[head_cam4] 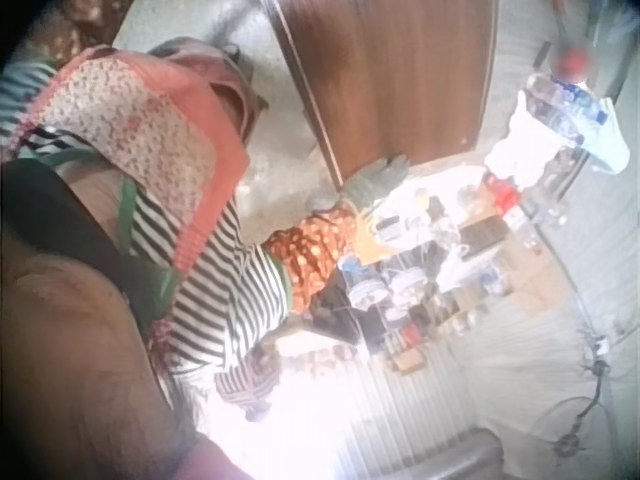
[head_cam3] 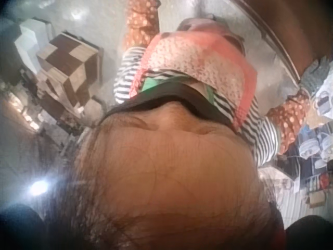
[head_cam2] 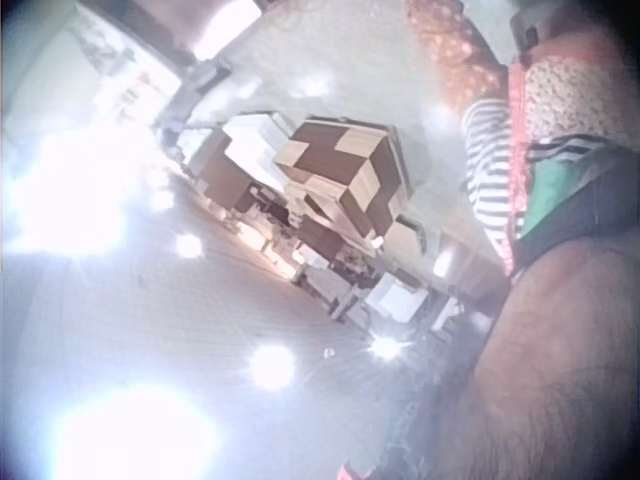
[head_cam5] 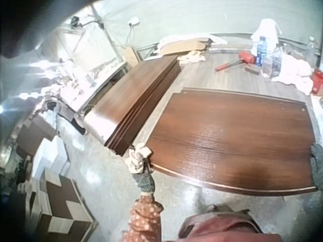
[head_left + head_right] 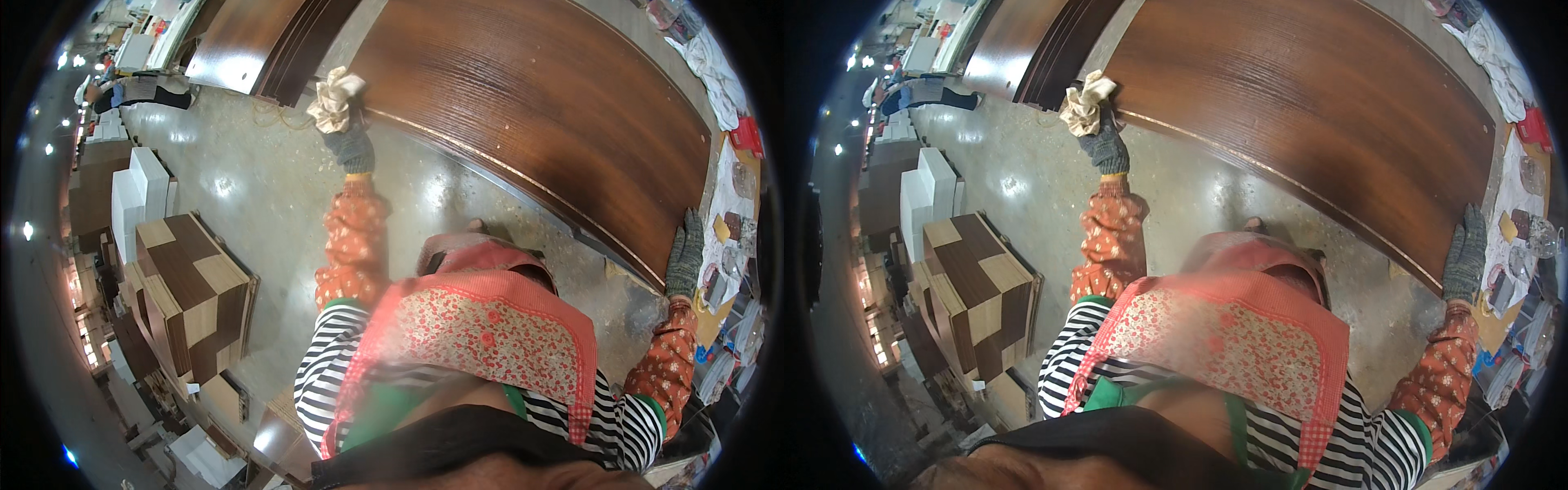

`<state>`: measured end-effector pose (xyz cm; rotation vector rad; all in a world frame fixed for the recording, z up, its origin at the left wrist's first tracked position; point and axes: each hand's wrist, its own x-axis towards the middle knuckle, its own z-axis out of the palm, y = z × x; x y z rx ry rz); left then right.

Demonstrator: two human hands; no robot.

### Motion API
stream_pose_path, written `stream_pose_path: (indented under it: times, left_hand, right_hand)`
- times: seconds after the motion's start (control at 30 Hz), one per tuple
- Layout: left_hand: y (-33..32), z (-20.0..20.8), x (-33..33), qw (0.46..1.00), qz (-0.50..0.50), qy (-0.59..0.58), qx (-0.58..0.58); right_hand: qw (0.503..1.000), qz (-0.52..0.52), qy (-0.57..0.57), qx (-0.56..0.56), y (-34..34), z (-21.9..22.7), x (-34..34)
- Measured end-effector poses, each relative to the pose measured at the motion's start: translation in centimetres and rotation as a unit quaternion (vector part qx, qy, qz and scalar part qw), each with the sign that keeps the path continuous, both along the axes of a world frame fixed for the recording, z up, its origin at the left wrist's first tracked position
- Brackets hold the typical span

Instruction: The person wipes the surface of a large wooden panel with a cloth, then flips it over to wipe the other side. They repeat this process on multiple panels, handling them one at a time.

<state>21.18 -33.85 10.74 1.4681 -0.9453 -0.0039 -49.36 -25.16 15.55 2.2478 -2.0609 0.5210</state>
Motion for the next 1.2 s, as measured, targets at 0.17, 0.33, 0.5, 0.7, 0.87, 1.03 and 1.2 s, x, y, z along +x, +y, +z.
stream_pose_path:
  times: [0.17,0.33,0.5,0.7,0.87,1.03,1.2]
  left_hand:
    - [-0.8,1.4,1.1,0.997,-0.046,0.062,0.010]
    - [-2.4,5.8,2.8,0.950,-0.035,-0.310,0.007]
    - [-0.7,2.1,-6.7,0.979,-0.181,0.015,-0.092]
    - [0.9,-0.8,-7.4,0.938,-0.243,0.248,-0.005]
    - [-0.4,2.3,-1.9,0.990,-0.088,-0.085,0.077]
    - [0.7,3.9,-9.0,0.972,-0.229,0.043,-0.023]
    - [5.5,3.2,-22.4,0.939,-0.305,-0.159,-0.015]
  right_hand:
    - [0.999,0.008,0.047,-0.003,-0.1,0.3,0.1]
    - [0.999,-0.024,0.033,-0.009,0.1,0.9,0.9]
    - [0.996,-0.080,0.036,0.005,0.0,0.5,0.9]
    - [0.993,-0.101,0.057,-0.005,-0.2,-0.4,0.3]
    - [0.995,-0.079,0.053,-0.020,-0.1,-0.6,-0.1]
    - [0.996,-0.085,0.028,-0.024,0.0,-0.6,0.1]
    - [0.997,-0.063,0.033,-0.028,0.0,-1.3,0.3]
